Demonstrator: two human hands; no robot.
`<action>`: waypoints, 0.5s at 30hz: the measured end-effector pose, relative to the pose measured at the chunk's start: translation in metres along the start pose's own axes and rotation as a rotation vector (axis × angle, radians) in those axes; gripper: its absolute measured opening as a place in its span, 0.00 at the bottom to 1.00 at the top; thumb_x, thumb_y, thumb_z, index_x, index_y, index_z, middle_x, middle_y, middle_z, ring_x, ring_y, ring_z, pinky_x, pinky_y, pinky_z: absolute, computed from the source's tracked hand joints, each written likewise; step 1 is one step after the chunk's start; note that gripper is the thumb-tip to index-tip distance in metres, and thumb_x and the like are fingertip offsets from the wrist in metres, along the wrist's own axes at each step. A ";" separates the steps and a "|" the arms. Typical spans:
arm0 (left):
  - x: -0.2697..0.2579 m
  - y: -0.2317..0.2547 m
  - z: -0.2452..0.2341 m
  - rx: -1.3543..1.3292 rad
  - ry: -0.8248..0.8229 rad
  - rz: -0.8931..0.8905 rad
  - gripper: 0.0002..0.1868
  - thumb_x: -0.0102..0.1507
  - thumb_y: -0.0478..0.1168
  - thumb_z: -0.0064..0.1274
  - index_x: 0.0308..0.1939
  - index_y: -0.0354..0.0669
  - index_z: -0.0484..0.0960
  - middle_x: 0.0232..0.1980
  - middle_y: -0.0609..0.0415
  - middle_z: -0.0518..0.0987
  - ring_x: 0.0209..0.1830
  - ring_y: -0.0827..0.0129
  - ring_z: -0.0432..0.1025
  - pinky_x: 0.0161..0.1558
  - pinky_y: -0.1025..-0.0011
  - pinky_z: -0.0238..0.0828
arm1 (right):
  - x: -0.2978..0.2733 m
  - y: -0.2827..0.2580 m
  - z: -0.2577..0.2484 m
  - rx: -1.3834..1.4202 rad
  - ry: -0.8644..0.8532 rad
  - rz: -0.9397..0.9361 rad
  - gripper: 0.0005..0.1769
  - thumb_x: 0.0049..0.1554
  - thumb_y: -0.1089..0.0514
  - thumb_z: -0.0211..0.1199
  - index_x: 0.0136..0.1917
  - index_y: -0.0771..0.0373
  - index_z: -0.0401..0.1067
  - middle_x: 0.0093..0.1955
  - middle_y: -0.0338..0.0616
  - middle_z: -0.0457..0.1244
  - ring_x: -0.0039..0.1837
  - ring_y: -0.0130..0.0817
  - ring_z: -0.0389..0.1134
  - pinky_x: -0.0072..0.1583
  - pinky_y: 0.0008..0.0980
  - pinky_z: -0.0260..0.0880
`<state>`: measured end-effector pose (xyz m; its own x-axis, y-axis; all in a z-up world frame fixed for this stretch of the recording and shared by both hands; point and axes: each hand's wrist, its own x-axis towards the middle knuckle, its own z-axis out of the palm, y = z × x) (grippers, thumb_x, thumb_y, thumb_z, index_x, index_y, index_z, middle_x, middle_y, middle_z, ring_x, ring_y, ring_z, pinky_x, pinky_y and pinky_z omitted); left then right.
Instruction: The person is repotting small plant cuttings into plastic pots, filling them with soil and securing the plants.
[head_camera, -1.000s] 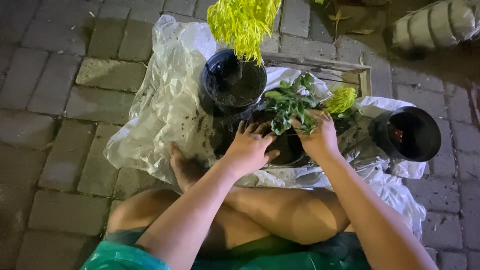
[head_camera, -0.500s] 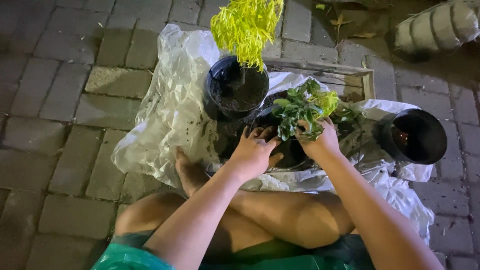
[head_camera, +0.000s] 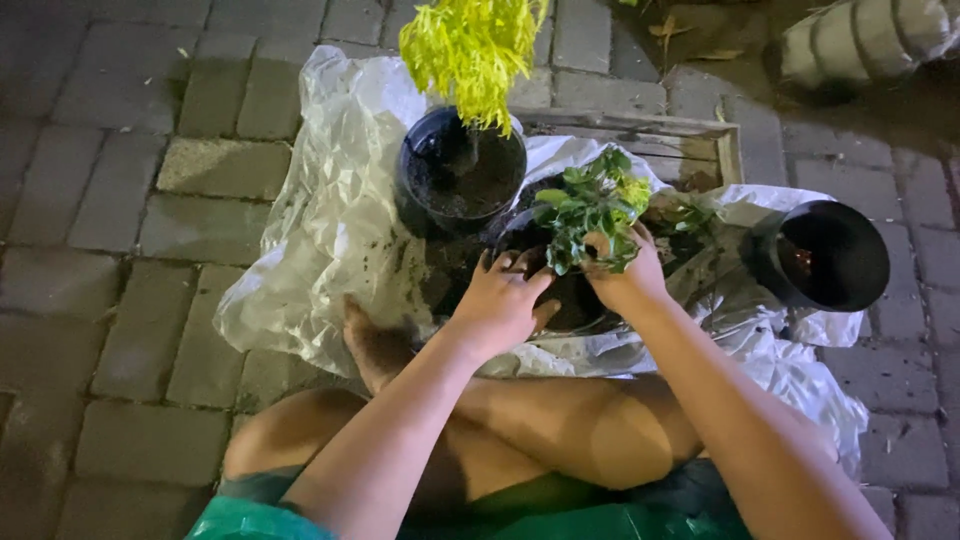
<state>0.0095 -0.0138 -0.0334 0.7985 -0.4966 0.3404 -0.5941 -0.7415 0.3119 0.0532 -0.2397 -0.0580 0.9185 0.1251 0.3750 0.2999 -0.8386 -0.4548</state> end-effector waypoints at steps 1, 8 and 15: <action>0.004 0.004 -0.012 -0.034 -0.177 -0.049 0.25 0.68 0.61 0.43 0.57 0.51 0.81 0.59 0.42 0.78 0.60 0.44 0.73 0.62 0.34 0.62 | 0.000 -0.003 -0.002 -0.009 0.000 -0.003 0.18 0.53 0.53 0.70 0.52 0.65 0.77 0.52 0.52 0.70 0.54 0.52 0.69 0.61 0.43 0.67; 0.016 0.009 -0.047 -0.074 -0.597 -0.218 0.32 0.70 0.61 0.33 0.68 0.48 0.73 0.73 0.40 0.69 0.74 0.42 0.61 0.73 0.36 0.47 | -0.002 -0.006 -0.018 -0.042 -0.024 -0.025 0.17 0.54 0.52 0.68 0.53 0.64 0.77 0.52 0.51 0.70 0.54 0.53 0.69 0.62 0.44 0.66; 0.021 0.008 -0.044 -0.131 -0.599 -0.217 0.33 0.70 0.63 0.34 0.71 0.48 0.70 0.73 0.39 0.68 0.74 0.42 0.61 0.72 0.39 0.49 | -0.002 -0.007 -0.029 -0.069 -0.054 -0.044 0.17 0.54 0.52 0.67 0.53 0.63 0.77 0.52 0.51 0.71 0.54 0.54 0.69 0.62 0.44 0.66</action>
<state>0.0173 -0.0104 0.0152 0.7952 -0.5352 -0.2849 -0.3894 -0.8110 0.4366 0.0420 -0.2495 -0.0320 0.9179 0.1892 0.3489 0.3234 -0.8661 -0.3811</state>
